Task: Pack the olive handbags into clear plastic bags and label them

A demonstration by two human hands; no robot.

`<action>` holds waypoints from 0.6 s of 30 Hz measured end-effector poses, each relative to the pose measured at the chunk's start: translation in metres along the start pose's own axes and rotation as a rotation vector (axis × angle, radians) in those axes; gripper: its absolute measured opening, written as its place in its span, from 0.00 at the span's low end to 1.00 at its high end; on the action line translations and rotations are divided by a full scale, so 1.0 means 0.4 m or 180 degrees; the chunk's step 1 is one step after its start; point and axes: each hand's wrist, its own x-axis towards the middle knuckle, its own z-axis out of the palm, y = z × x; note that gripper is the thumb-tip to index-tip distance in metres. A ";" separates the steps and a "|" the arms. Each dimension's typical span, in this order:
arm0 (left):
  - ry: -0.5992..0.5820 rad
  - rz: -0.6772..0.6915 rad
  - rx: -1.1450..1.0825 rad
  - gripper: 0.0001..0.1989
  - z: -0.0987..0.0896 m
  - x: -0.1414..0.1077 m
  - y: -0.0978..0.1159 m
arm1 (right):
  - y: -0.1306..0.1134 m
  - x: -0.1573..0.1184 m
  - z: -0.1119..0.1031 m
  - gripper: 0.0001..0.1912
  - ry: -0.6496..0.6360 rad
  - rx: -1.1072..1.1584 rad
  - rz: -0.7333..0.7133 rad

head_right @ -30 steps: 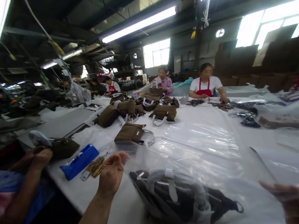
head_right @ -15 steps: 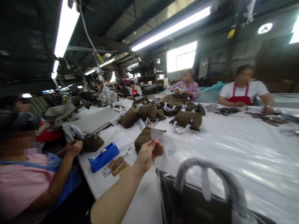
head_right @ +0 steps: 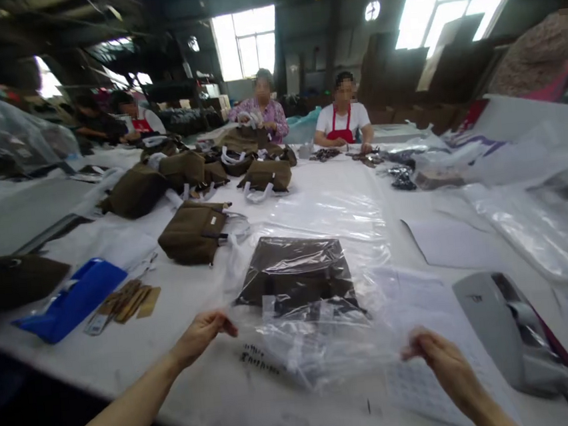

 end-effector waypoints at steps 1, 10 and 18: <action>-0.0148 -0.0076 0.0100 0.24 0.010 -0.012 -0.035 | 0.020 -0.014 0.011 0.28 -0.0518 -0.0233 0.0094; -0.1579 0.1345 0.2579 0.11 -0.018 -0.135 -0.028 | -0.162 -0.230 0.217 0.21 -0.1930 -0.1862 -0.1361; -0.0953 0.0910 0.1578 0.10 -0.001 -0.131 0.038 | 0.027 -0.337 0.525 0.19 -0.1517 -0.2638 -0.1177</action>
